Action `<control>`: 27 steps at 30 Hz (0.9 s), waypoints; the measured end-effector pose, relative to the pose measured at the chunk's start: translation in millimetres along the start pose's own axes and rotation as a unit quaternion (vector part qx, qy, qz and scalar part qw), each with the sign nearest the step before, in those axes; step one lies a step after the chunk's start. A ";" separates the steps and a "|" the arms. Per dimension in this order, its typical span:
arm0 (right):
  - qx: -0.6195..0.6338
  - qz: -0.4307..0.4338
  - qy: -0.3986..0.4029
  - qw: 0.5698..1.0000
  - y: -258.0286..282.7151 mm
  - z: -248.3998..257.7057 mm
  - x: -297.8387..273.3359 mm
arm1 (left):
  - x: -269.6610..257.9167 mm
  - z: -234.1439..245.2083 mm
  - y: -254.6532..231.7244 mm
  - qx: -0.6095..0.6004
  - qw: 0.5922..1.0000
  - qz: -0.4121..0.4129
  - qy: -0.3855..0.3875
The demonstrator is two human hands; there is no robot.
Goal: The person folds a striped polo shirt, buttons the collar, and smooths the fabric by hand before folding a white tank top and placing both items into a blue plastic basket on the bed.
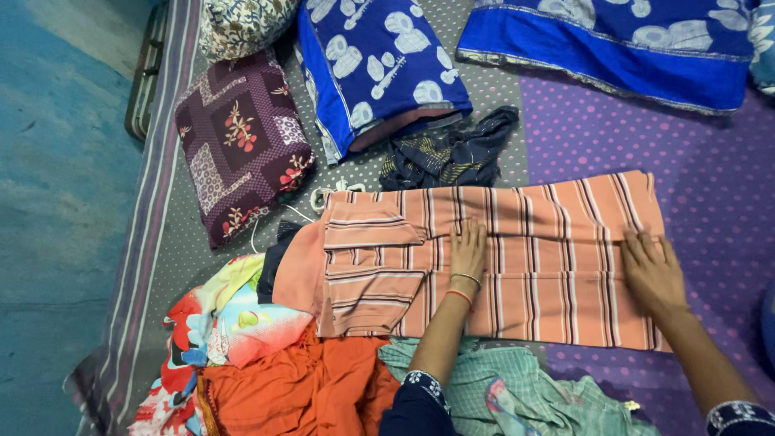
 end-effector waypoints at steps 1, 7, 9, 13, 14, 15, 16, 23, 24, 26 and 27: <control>0.055 -0.012 -0.005 0.998 -0.5 2.8 -0.9 | 1.1 2.7 -0.1 -0.006 1.000 0.000 0.009; 0.380 -0.068 -0.206 0.899 26.1 22.2 36.1 | -4.0 17.5 -1.6 -0.003 1.000 0.003 -0.016; 0.422 -0.096 -0.102 0.896 61.9 15.1 66.9 | -1.8 14.8 -3.3 -0.016 1.000 0.002 -0.003; 0.468 0.038 -0.157 0.869 143.9 8.0 125.9 | 10.1 -6.2 -9.2 -0.031 0.999 0.017 0.011; 0.461 0.041 -0.146 0.874 156.4 4.5 134.8 | 13.4 -13.4 -11.8 -0.053 0.998 0.023 0.019; 0.454 0.044 -0.136 0.879 168.3 1.7 143.5 | 16.8 -20.9 -14.2 -0.075 0.996 0.029 0.026; 0.447 0.046 -0.124 0.885 176.2 -1.1 149.0 | 19.1 -28.0 -17.4 -0.063 0.997 0.028 0.031; 0.369 0.023 -0.107 0.923 127.9 -27.7 156.4 | 27.2 -44.5 -23.1 -0.020 0.998 0.019 0.051; 0.369 0.020 -0.105 0.923 122.1 -31.3 158.8 | 27.3 -42.2 -23.4 -0.012 0.999 0.016 0.046; 0.365 0.004 -0.105 0.925 105.9 -41.1 159.5 | 28.7 -37.9 -24.4 -0.008 0.999 0.013 0.038; 0.361 -0.009 -0.108 0.926 93.3 -47.5 157.7 | 28.9 -36.4 -23.4 -0.005 0.999 0.012 0.035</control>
Point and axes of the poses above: each hand's wrist, its own x-axis towards the middle knuckle, its own z-axis out of the back of the hand, y = z × x, the point moved 2 cm from there along x, towards the middle knuckle, and after that the axes turned 3 degrees about x, right-handed, at the moved point
